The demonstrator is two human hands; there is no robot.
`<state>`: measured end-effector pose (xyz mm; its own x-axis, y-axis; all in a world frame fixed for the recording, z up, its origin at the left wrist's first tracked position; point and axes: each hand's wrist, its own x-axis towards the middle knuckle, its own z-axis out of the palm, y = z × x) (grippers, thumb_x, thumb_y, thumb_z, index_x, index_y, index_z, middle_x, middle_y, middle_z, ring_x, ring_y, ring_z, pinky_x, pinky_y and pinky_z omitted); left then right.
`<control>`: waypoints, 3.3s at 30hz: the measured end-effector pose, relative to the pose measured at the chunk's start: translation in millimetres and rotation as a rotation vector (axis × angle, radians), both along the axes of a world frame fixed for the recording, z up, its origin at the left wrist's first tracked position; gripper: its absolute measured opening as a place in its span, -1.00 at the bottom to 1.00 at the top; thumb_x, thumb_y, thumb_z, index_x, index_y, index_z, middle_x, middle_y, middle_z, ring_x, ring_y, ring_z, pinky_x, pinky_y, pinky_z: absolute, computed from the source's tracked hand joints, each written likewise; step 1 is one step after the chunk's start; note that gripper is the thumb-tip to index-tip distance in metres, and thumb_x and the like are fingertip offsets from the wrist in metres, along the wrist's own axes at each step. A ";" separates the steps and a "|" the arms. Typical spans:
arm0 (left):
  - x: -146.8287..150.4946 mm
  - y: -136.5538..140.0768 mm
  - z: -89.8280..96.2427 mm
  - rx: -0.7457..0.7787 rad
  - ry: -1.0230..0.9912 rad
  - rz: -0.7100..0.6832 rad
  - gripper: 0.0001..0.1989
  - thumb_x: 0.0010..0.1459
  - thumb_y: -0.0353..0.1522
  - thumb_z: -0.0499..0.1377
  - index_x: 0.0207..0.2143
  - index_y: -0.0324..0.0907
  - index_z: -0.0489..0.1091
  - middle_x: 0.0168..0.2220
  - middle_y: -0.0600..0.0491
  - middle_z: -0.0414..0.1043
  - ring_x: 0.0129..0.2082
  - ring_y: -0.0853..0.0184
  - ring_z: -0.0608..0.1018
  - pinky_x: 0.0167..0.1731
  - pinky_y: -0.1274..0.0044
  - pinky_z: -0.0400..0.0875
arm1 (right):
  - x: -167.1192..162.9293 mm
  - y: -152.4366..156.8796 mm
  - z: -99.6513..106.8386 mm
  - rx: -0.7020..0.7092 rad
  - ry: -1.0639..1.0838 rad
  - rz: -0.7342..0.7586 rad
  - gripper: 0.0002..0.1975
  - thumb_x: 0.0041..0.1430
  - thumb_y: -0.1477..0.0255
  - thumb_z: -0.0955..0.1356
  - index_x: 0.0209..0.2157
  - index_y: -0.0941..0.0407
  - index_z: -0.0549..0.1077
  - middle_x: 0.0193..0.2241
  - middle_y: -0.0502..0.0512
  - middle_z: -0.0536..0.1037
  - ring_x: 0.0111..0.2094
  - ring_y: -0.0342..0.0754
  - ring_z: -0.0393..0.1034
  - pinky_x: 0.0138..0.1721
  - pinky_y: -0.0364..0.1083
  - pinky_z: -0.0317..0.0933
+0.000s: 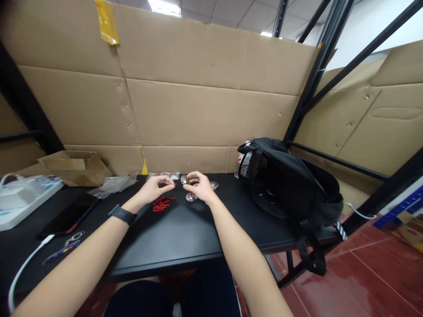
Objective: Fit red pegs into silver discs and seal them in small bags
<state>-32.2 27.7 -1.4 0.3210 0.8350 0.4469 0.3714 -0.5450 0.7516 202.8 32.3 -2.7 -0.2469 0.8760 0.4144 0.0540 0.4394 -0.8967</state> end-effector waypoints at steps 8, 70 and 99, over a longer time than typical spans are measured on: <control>14.2 -9.7 3.8 0.041 -0.113 -0.024 -0.73 0.13 -0.22 0.30 -0.18 -0.15 0.40 -0.24 -0.01 0.59 -0.19 0.21 0.64 0.00 0.33 0.45 | -18.1 -15.5 1.5 -0.015 0.094 0.143 -0.60 -0.12 0.40 0.56 -0.20 0.06 0.45 -0.16 0.09 0.56 -0.11 -0.01 0.50 -0.28 -0.13 0.37; -114.4 0.0 11.7 0.039 0.347 1.164 -0.64 0.18 -0.24 0.17 0.00 -0.18 0.38 0.02 -0.29 0.46 0.08 -0.19 0.35 0.02 0.00 0.11 | 7.0 1.6 -7.2 0.260 -0.659 -0.204 -0.78 0.16 0.42 0.42 -0.13 0.04 0.51 -0.05 0.13 0.39 0.06 0.06 0.25 0.17 0.08 0.10; 28.6 -23.2 -9.1 0.524 0.727 0.176 -0.63 0.19 -0.48 0.08 0.00 0.00 0.46 0.16 -0.05 0.37 0.16 0.09 0.31 0.03 0.24 0.12 | 22.0 9.2 -9.9 0.208 -0.925 -0.032 -0.90 0.05 0.52 0.44 -0.35 0.07 0.61 -0.44 -0.01 0.62 -0.39 -0.13 0.48 -0.31 -0.21 0.19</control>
